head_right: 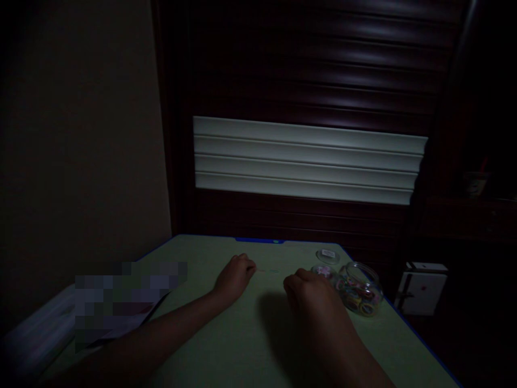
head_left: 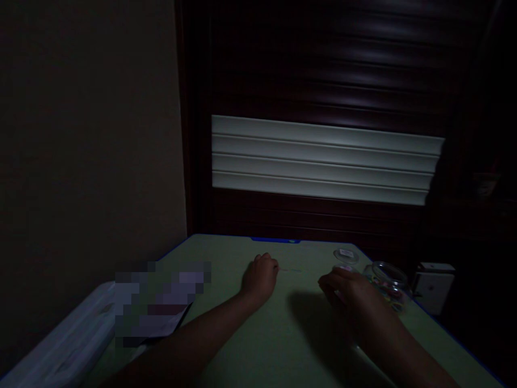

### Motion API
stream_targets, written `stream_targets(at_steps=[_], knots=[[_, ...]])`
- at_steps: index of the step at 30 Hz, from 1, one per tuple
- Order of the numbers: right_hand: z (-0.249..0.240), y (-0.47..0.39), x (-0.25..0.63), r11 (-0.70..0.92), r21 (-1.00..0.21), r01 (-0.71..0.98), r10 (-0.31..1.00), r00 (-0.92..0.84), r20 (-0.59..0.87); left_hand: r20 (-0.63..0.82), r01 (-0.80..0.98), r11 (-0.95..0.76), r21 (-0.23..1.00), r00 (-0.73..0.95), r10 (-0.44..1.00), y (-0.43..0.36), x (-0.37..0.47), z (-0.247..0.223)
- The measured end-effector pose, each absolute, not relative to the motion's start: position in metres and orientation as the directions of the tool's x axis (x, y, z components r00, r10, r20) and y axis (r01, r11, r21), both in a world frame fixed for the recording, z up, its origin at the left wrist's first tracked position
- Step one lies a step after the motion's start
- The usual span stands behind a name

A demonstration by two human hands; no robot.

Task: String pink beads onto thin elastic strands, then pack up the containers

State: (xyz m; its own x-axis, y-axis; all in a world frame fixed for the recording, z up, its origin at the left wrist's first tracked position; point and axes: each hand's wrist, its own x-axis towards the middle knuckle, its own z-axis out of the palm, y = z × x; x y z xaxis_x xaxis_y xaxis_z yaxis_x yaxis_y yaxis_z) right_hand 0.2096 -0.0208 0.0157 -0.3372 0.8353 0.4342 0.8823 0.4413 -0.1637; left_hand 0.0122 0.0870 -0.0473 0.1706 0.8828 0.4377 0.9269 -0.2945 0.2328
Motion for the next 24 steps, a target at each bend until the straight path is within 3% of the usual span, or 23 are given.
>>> stream_targets(at_steps=[24], knots=[[0.0181, -0.0222, 0.2089, 0.452, -0.146, 0.88, 0.825, -0.35, 0.443, 0.421, 0.948, -0.313, 0.065, 0.258, 0.87, 0.0827, 0.0202, -0.0472]])
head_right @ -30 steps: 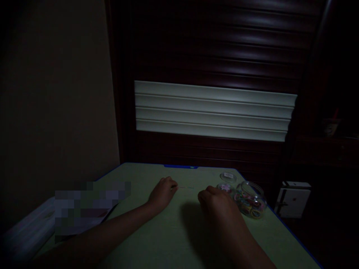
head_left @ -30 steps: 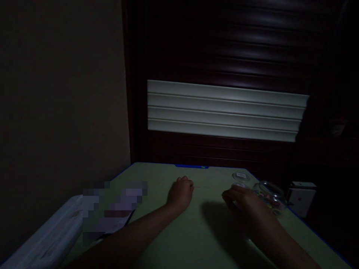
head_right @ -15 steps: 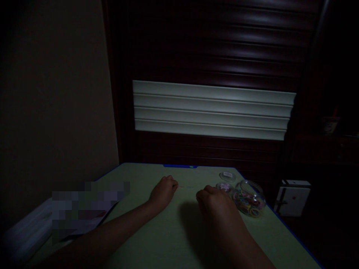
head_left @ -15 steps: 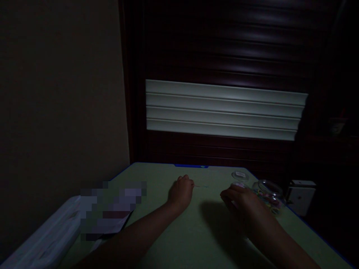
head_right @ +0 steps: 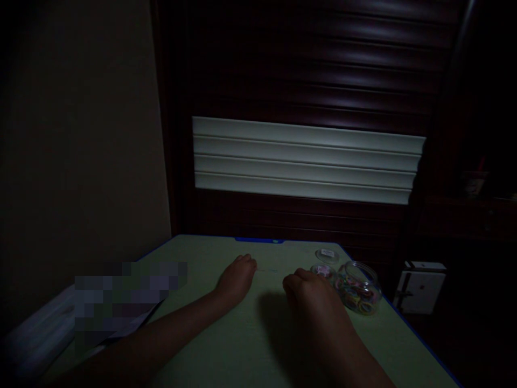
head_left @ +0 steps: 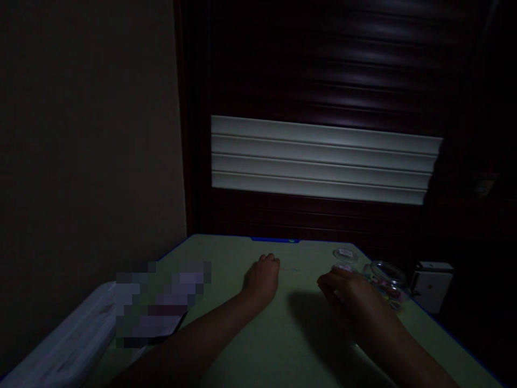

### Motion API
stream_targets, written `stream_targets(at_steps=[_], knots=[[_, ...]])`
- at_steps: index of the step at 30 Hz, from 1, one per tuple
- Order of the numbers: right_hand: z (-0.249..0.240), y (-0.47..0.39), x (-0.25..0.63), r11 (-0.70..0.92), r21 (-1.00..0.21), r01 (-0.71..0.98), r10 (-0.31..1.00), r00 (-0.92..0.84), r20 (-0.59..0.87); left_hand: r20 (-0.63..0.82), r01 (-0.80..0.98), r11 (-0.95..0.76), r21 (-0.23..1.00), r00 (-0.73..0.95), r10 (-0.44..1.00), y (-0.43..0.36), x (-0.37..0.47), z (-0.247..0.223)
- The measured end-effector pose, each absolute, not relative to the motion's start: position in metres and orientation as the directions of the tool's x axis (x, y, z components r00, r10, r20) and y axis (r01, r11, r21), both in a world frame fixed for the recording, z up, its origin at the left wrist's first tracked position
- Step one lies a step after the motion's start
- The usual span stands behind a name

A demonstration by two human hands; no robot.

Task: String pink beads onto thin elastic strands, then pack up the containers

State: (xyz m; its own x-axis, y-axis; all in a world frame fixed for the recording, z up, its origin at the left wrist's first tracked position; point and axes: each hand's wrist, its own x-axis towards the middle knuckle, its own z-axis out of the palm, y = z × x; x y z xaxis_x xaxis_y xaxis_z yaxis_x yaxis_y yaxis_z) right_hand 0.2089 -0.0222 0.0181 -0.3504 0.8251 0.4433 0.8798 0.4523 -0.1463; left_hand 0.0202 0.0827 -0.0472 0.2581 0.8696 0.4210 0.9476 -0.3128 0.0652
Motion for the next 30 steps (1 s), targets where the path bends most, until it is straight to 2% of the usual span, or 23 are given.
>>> stream_targets(at_steps=[13, 20, 23, 27, 30], knots=[[0.021, -0.023, 0.207, 0.443, -0.147, 0.884, 0.825, -0.338, 0.453, 0.444, 0.936, -0.347, 0.065, 0.284, 0.85, 0.073, 0.022, -0.045], [0.019, -0.024, 0.208, 0.443, -0.161, 0.882, 0.828, -0.333, 0.452, 0.505, 0.906, -0.416, 0.074, 0.326, 0.799, 0.061, 0.03, -0.04], [0.021, -0.024, 0.209, 0.442, -0.171, 0.881, 0.826, -0.325, 0.46, 0.529, 0.869, -0.463, 0.172, 0.315, 0.788, 0.054, 0.033, -0.037], [0.023, -0.023, 0.21, 0.436, -0.192, 0.879, 0.822, -0.302, 0.484, 0.535, 0.783, -0.47, 0.407, 0.213, 0.818, 0.041, 0.043, -0.034], [0.022, -0.022, 0.211, 0.445, -0.202, 0.873, 0.812, -0.297, 0.502, 0.499, 0.709, -0.458, 0.536, 0.172, 0.849, 0.032, 0.051, -0.032]])
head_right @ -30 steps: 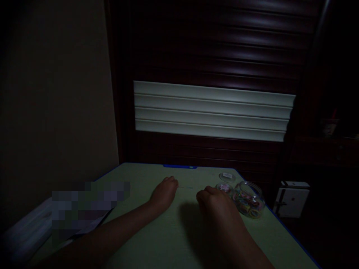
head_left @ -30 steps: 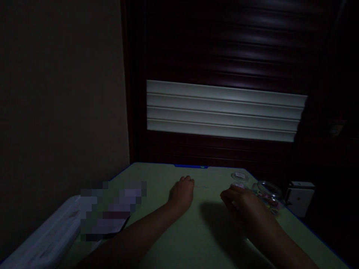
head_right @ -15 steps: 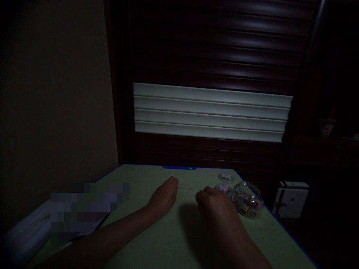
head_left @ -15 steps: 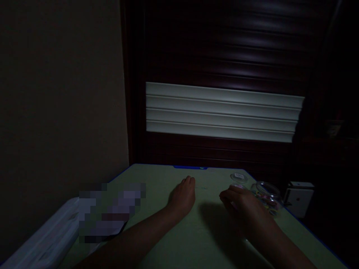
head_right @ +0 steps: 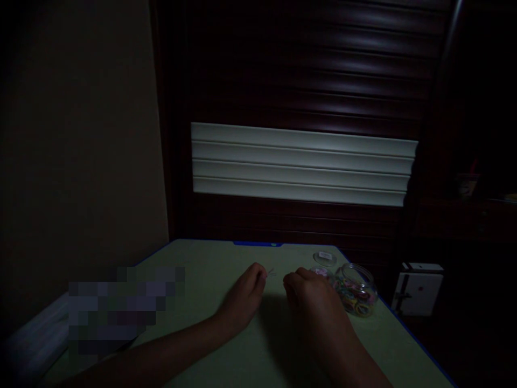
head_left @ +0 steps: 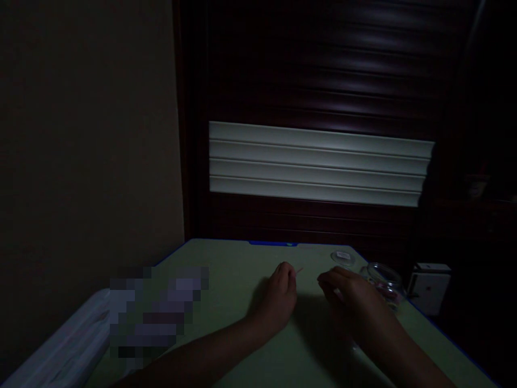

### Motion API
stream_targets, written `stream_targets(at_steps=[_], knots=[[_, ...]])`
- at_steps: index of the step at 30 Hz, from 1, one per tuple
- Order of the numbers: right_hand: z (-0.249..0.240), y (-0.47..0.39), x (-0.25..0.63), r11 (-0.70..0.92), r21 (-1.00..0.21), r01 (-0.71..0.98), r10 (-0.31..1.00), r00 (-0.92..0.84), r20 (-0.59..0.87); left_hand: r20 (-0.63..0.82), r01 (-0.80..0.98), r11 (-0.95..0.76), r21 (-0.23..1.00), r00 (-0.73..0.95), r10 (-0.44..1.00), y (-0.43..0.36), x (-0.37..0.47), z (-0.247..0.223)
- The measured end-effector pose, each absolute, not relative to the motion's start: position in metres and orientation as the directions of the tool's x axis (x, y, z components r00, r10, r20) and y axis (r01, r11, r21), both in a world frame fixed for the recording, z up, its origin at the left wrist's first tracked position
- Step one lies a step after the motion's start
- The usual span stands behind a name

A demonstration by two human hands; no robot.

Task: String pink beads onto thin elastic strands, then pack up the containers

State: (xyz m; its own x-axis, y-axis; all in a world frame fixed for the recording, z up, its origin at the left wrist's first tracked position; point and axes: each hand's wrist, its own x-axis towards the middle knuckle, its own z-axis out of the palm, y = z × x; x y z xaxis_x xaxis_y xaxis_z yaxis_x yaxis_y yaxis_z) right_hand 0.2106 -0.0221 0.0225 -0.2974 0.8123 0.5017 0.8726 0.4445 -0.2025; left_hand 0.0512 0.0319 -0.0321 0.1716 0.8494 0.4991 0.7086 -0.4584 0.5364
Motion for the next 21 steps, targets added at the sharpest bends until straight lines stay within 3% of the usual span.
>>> stream_targets(at_steps=[6, 21], knots=[[0.02, -0.022, 0.212, 0.442, -0.236, 0.866, 0.801, -0.262, 0.538, 0.473, 0.618, -0.465, 0.634, 0.166, 0.865, 0.017, 0.059, -0.032], [0.019, -0.021, 0.21, 0.446, -0.292, 0.846, 0.825, -0.263, 0.499, 0.523, 0.586, -0.582, 0.564, 0.292, 0.801, 0.007, 0.06, -0.03]])
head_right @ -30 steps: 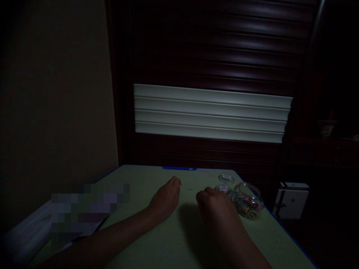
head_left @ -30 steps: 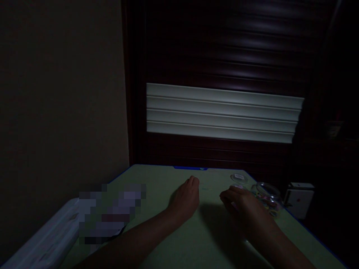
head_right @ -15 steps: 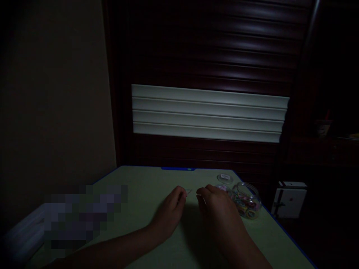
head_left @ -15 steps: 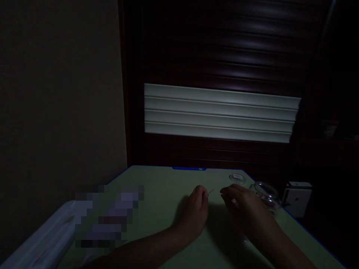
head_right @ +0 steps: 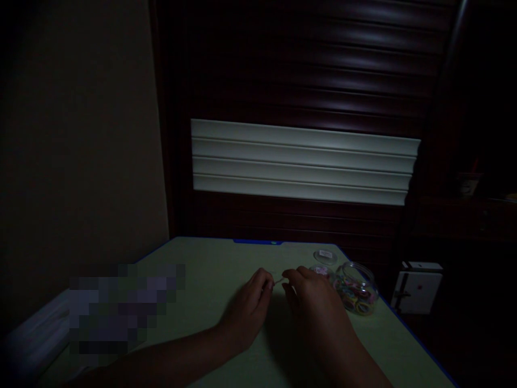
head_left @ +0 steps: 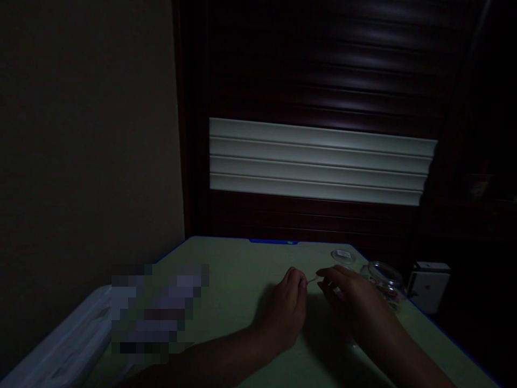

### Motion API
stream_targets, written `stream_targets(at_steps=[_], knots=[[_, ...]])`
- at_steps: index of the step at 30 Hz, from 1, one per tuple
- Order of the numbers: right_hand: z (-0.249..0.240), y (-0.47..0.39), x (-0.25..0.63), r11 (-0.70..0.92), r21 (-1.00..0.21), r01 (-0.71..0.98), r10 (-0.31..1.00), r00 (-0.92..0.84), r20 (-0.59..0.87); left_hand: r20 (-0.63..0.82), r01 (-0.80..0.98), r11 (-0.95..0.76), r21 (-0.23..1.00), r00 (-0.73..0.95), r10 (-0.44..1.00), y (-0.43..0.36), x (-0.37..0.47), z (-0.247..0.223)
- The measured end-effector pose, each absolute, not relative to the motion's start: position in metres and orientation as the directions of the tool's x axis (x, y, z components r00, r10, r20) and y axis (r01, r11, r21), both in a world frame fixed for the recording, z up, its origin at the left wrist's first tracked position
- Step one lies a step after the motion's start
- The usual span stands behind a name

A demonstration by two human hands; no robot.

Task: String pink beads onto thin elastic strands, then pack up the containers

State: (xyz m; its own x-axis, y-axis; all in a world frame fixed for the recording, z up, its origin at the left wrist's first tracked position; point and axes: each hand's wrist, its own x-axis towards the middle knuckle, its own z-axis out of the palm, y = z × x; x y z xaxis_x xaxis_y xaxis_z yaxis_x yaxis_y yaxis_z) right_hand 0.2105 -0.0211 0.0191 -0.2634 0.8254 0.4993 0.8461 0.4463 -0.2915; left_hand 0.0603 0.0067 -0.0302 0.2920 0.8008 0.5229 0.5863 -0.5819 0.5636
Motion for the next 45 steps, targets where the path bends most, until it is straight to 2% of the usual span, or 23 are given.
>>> stream_targets(at_steps=[22, 34, 45], knots=[[0.024, -0.026, 0.209, 0.426, -0.225, 0.876, 0.829, -0.278, 0.486, 0.536, 0.6, -0.622, 0.503, 0.348, 0.769, 0.003, 0.06, -0.029], [0.03, -0.026, 0.225, 0.257, -0.056, 0.965, 0.859, -0.201, 0.47, 0.524, 0.595, -0.627, 0.503, 0.367, 0.769, 0.001, 0.06, -0.027], [0.027, -0.019, 0.245, 0.184, -0.148, 0.972, 0.915, -0.115, 0.386, 0.519, 0.616, -0.626, 0.478, 0.376, 0.767, 0.0, 0.059, -0.026]])
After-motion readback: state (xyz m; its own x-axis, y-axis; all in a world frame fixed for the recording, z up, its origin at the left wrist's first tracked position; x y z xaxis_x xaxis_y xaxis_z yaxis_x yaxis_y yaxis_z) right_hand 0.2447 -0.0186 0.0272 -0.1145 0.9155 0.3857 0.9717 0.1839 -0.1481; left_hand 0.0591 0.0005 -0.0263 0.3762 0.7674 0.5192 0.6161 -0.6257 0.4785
